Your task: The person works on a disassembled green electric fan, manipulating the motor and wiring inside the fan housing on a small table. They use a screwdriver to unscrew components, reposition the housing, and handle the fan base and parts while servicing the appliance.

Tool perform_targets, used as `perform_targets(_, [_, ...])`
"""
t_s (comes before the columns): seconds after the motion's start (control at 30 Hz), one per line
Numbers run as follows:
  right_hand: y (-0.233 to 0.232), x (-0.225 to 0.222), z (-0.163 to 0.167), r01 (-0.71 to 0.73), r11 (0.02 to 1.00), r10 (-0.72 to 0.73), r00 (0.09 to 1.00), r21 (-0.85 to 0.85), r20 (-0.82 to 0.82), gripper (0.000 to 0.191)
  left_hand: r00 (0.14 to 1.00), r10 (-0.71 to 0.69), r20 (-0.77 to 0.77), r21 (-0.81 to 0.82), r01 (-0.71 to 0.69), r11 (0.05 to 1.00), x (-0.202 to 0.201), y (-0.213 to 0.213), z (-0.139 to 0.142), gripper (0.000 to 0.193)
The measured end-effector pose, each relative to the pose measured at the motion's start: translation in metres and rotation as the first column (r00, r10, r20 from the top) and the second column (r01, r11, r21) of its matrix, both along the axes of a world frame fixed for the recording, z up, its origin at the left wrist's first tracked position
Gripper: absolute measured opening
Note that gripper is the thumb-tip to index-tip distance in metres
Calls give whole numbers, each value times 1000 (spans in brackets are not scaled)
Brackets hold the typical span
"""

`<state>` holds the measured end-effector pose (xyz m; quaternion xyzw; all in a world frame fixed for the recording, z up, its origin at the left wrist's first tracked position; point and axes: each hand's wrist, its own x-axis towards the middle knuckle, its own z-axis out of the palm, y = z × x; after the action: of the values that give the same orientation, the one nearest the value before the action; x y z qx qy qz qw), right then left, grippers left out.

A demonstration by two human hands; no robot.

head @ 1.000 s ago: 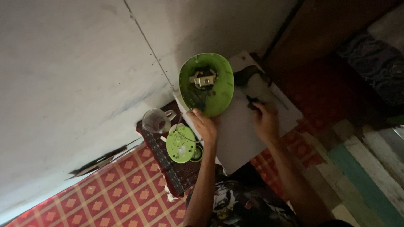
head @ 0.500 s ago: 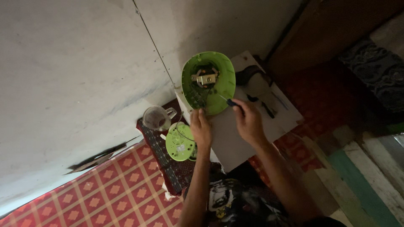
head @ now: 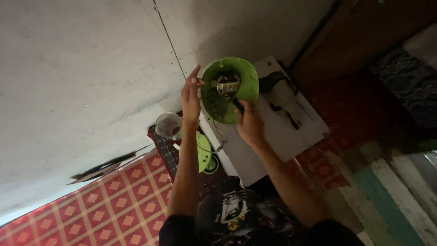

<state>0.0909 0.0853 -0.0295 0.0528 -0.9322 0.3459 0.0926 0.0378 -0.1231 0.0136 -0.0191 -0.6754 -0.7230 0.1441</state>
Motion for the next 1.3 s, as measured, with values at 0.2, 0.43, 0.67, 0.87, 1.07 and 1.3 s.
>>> perform_targets(0.2, [-13, -23, -18, 115, 970, -63, 970, -214, 236, 35, 995, -49, -83, 82, 56, 995, -15, 0, -13, 47])
perform_targets(0.43, [-3, -23, 1, 179, 908, -36, 934, -379, 354, 36, 969, 172, -177, 91, -158, 983, -20, 34, -17, 39])
perform_targets(0.67, [29, -36, -32, -72, 953, 113, 986, -293, 124, 20, 955, 211, -206, 94, -195, 976, -21, 36, -17, 41])
perform_targets(0.87, [16, -18, -38, -166, 966, 202, 963, -197, 180, 34, 963, 228, -146, -17, -232, 972, -18, 32, -13, 48])
perform_targets(1.07, [36, 1, 20, -165, 977, 197, 941, -132, 277, 35, 952, 229, -205, -57, -245, 968, -4, 27, -6, 43])
perform_targets(1.3, [62, 21, 27, 41, 784, 116, 971, -619, 211, 31, 905, 411, -113, 2, -413, 911, 5, 19, -38, 39])
